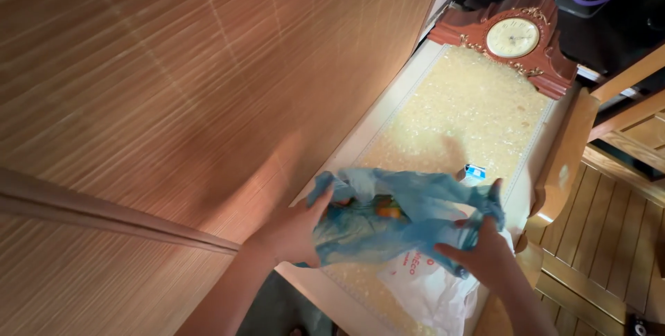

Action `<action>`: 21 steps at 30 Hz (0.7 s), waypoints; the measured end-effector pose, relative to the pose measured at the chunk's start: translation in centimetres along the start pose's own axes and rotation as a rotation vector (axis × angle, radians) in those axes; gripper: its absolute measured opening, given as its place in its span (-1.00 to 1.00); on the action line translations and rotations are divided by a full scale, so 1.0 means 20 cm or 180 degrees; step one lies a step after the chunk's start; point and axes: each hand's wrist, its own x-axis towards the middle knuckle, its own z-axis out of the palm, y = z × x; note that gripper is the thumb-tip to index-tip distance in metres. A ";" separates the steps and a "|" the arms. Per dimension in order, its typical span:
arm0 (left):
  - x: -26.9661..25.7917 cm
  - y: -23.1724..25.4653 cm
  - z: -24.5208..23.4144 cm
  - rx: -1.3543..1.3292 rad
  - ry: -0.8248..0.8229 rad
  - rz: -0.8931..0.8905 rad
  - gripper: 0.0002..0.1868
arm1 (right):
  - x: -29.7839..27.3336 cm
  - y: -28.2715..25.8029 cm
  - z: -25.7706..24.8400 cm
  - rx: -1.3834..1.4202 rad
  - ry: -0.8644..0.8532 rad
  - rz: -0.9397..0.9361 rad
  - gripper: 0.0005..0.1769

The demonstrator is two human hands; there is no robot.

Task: Tidying up a home by moving chairs, gathering snacks and fruit into a bag, and wiping a table with a cloth.

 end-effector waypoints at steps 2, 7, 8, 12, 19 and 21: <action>-0.04 -0.03 0.01 -0.0067 0.0013 -0.0040 0.54 | -0.04 -0.02 -0.02 0.0050 -0.0055 0.0013 0.21; -0.12 -0.04 0.03 -0.0421 0.0008 -0.0137 0.43 | 0.04 0.05 0.09 -0.0411 -0.0338 -0.0071 0.24; -0.12 -0.03 0.02 -0.0508 0.0076 -0.0026 0.33 | 0.04 0.04 0.14 0.0341 -0.0602 -0.0276 0.19; -0.02 0.12 0.06 -0.1601 0.0415 0.0177 0.34 | 0.13 0.04 0.46 0.1385 -0.0835 -0.1102 -0.27; 0.69 0.24 0.41 -0.1589 0.0802 0.0408 -0.12 | -0.09 -0.05 0.57 0.0404 -0.1496 -0.1658 -0.41; 0.87 0.18 0.52 -0.0431 0.0981 0.0379 -0.16 | 0.03 0.14 0.53 0.1545 -0.1417 -0.1904 -0.59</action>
